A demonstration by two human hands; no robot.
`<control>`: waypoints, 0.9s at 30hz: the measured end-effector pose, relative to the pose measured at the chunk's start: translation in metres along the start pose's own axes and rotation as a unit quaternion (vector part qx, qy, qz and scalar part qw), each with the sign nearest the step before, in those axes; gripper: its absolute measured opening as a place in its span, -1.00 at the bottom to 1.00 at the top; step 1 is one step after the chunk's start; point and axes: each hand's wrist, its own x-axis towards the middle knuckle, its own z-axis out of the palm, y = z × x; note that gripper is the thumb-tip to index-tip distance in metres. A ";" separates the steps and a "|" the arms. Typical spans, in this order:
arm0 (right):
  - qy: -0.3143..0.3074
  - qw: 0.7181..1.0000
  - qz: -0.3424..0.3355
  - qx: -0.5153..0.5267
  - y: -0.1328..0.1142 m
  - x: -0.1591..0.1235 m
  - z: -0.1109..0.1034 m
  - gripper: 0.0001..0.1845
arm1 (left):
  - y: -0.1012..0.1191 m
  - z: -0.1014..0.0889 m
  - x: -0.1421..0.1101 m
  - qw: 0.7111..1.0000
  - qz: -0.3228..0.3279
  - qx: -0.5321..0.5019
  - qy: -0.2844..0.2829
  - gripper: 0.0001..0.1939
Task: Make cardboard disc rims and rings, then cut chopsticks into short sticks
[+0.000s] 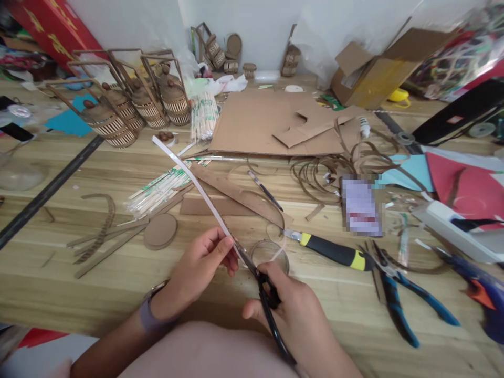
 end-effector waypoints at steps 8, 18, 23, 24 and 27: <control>-0.007 0.999 -0.016 -0.032 -0.004 0.002 -0.002 -0.60 | -0.002 0.000 0.000 1.000 -0.002 0.018 -0.018 -0.46; 0.008 0.999 -0.013 -0.037 -0.004 0.003 0.004 -0.58 | -0.009 0.000 0.001 1.000 -0.006 0.005 -0.016 -0.49; -0.005 0.999 -0.006 -0.035 0.000 0.001 0.006 -0.58 | -0.013 0.000 0.002 1.000 -0.018 -0.014 -0.016 -0.49; -0.006 0.999 -0.006 -0.035 0.000 0.001 0.006 -0.59 | -0.013 0.001 0.002 1.000 -0.018 -0.016 -0.016 -0.49; 0.000 0.999 -0.006 -0.035 -0.001 0.001 0.006 -0.60 | -0.013 0.001 0.002 1.000 -0.011 -0.014 -0.017 -0.50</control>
